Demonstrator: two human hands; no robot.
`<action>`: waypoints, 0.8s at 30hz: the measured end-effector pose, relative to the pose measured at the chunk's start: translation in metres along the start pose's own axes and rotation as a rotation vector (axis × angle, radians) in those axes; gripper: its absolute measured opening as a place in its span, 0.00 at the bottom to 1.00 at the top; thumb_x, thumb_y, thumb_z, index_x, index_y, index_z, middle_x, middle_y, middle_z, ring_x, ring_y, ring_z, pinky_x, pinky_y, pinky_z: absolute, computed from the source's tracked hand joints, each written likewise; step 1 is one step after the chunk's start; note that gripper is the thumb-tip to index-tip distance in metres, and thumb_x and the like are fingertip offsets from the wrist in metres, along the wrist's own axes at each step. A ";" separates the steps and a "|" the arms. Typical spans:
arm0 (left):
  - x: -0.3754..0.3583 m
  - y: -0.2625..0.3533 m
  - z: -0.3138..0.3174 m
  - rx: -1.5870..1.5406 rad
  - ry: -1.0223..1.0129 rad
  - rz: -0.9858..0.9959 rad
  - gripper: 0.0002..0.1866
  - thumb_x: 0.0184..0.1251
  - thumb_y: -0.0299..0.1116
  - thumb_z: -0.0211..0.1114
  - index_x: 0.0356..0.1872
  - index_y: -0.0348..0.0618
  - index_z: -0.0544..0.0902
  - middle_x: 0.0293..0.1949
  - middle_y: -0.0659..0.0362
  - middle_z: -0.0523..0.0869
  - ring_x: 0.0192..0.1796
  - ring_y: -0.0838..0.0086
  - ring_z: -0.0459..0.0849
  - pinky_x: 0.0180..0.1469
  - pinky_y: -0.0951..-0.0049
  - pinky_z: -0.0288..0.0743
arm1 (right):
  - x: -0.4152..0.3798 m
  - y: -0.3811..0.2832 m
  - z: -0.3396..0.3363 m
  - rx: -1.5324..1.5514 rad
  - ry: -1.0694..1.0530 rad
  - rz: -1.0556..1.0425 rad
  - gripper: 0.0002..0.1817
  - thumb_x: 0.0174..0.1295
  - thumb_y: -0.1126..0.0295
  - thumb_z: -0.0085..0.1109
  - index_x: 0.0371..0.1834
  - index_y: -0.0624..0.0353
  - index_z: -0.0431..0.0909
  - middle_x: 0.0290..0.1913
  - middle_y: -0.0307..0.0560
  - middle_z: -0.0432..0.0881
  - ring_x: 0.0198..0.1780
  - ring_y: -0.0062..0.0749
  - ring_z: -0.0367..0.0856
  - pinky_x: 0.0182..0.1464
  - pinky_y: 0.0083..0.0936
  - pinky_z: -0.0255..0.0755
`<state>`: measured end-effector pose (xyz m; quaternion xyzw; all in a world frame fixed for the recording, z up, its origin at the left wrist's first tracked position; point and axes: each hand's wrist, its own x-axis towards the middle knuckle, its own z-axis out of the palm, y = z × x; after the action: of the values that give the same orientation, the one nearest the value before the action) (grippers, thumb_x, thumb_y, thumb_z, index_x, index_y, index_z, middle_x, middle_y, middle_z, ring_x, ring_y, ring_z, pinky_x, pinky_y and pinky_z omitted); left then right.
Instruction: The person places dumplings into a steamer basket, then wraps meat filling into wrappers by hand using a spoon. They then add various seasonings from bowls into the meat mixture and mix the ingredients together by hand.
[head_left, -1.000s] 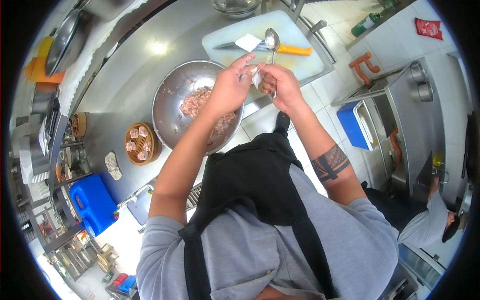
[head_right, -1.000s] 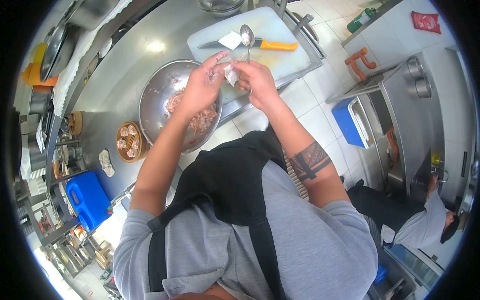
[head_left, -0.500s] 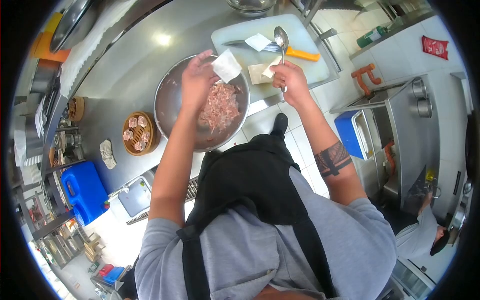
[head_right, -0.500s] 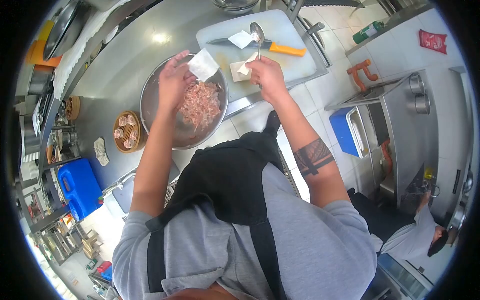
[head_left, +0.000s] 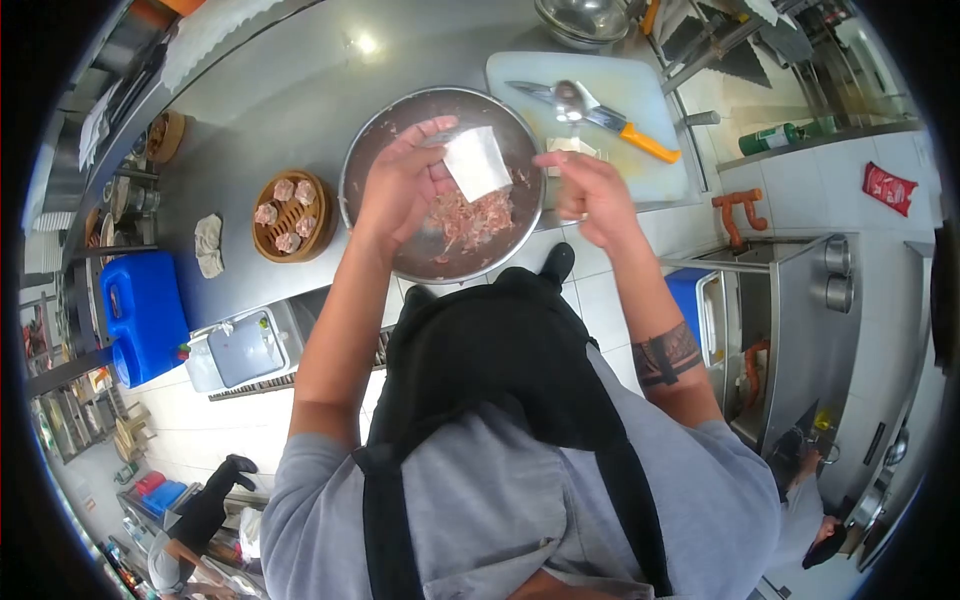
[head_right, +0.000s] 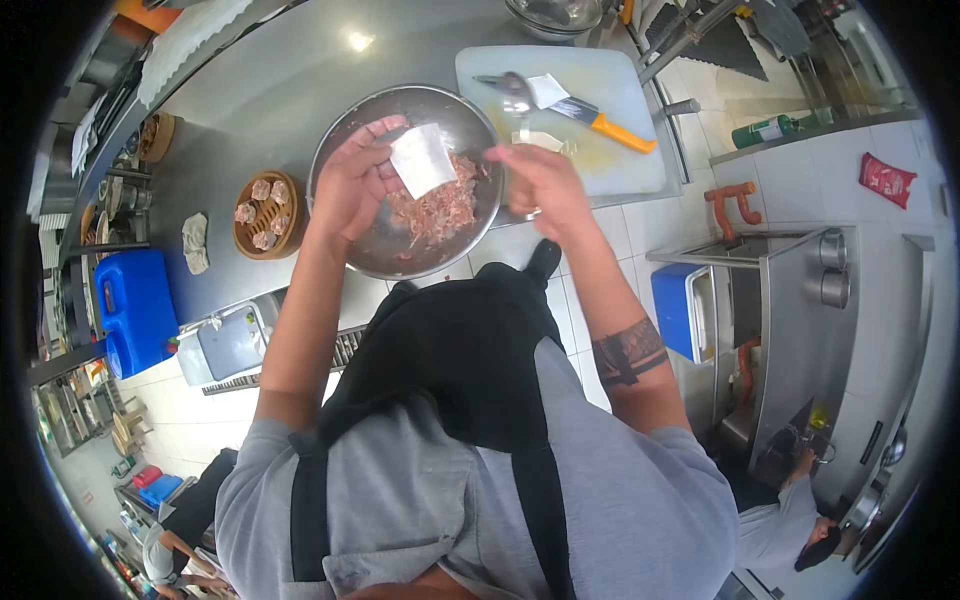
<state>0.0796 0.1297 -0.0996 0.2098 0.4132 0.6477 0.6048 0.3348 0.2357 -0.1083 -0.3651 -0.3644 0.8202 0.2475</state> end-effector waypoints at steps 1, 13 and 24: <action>-0.003 0.001 0.001 -0.032 -0.030 -0.046 0.21 0.77 0.22 0.52 0.69 0.33 0.72 0.58 0.45 0.85 0.56 0.62 0.89 0.60 0.61 0.85 | 0.005 0.005 0.009 -0.002 -0.004 -0.002 0.10 0.71 0.67 0.67 0.46 0.62 0.84 0.19 0.25 0.63 0.18 0.12 0.57 0.22 0.20 0.50; -0.033 -0.037 -0.052 0.341 0.107 0.143 0.19 0.76 0.29 0.64 0.64 0.35 0.79 0.58 0.50 0.88 0.58 0.63 0.88 0.60 0.64 0.82 | 0.000 -0.020 0.156 -0.297 -0.252 0.096 0.07 0.66 0.74 0.72 0.39 0.60 0.81 0.23 0.26 0.70 0.17 0.08 0.54 0.21 0.18 0.46; -0.065 -0.033 -0.074 0.743 0.251 0.506 0.17 0.65 0.32 0.74 0.54 0.41 0.88 0.49 0.54 0.93 0.53 0.64 0.92 0.55 0.65 0.83 | 0.038 0.031 0.161 -0.701 -0.233 0.049 0.14 0.67 0.68 0.70 0.48 0.70 0.85 0.42 0.44 0.88 0.42 0.23 0.85 0.43 0.25 0.77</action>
<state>0.0541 0.0445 -0.1528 0.4262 0.6230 0.6035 0.2569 0.1813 0.1754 -0.0729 -0.3407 -0.6401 0.6872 0.0446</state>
